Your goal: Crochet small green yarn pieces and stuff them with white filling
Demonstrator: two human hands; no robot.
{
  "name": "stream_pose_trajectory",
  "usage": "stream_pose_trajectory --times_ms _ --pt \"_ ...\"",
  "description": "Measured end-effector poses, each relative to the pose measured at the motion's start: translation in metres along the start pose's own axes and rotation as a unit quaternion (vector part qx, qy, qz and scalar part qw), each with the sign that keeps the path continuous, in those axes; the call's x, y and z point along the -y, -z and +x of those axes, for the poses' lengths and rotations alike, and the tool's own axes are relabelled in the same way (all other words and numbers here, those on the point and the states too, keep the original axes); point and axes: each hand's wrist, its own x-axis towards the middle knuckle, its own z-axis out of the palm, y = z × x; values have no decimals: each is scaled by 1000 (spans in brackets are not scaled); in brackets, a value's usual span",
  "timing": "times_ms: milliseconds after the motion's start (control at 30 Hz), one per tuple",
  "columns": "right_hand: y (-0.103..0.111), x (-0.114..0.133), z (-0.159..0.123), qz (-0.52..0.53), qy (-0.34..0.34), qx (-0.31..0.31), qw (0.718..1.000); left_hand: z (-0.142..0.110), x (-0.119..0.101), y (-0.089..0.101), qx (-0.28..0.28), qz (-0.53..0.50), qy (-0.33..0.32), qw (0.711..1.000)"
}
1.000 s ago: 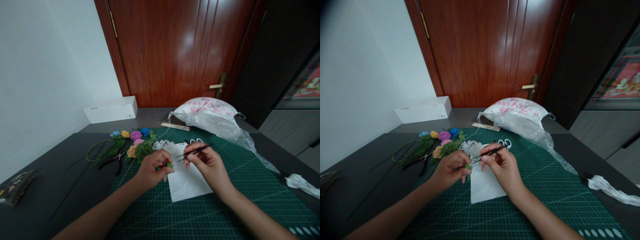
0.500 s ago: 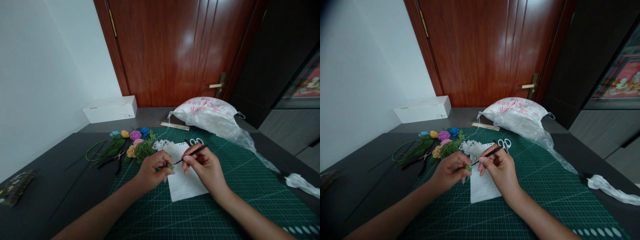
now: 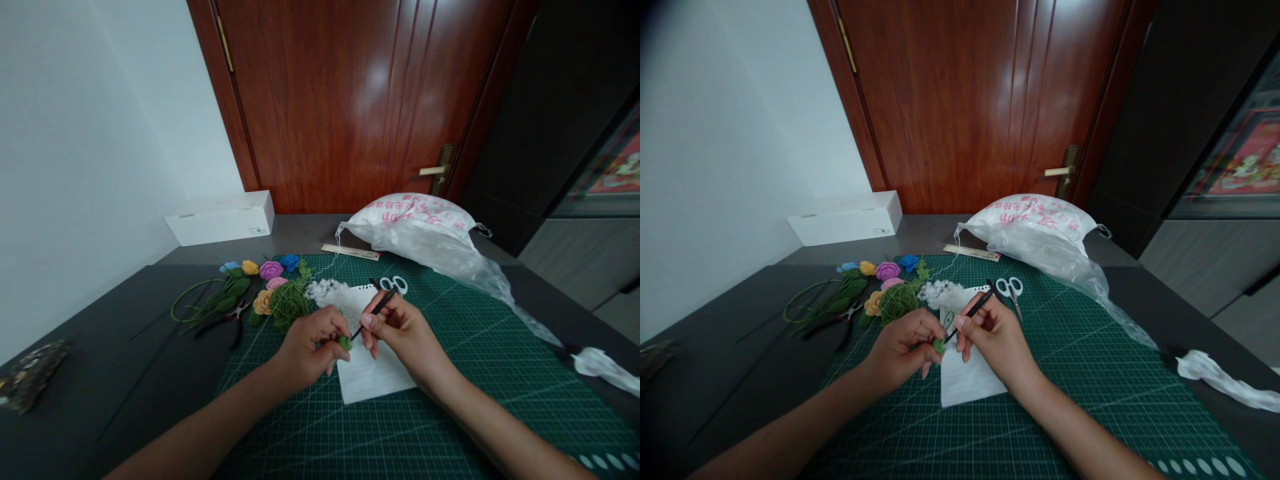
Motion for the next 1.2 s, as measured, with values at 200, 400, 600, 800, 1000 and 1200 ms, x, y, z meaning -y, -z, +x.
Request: stream_pose_trajectory --times_ms 200,400,600,800,1000,1200 --pt "-9 -12 -9 -61 79 -4 995 0 1 -6 4 -52 54 997" --pt "-18 -20 -15 -211 318 -17 924 -2 -7 -7 -10 -95 44 994" --pt "-12 -16 -6 -93 204 -27 974 5 -6 -3 -5 -93 42 995" --pt "-7 -4 -11 -88 257 -101 957 9 -2 2 -61 -87 -7 994" --pt "-8 -7 -14 -126 256 -75 955 7 -5 0 -77 -91 -18 993" --pt "-7 -5 -16 -154 282 -78 944 7 0 1 -84 -105 -23 991"
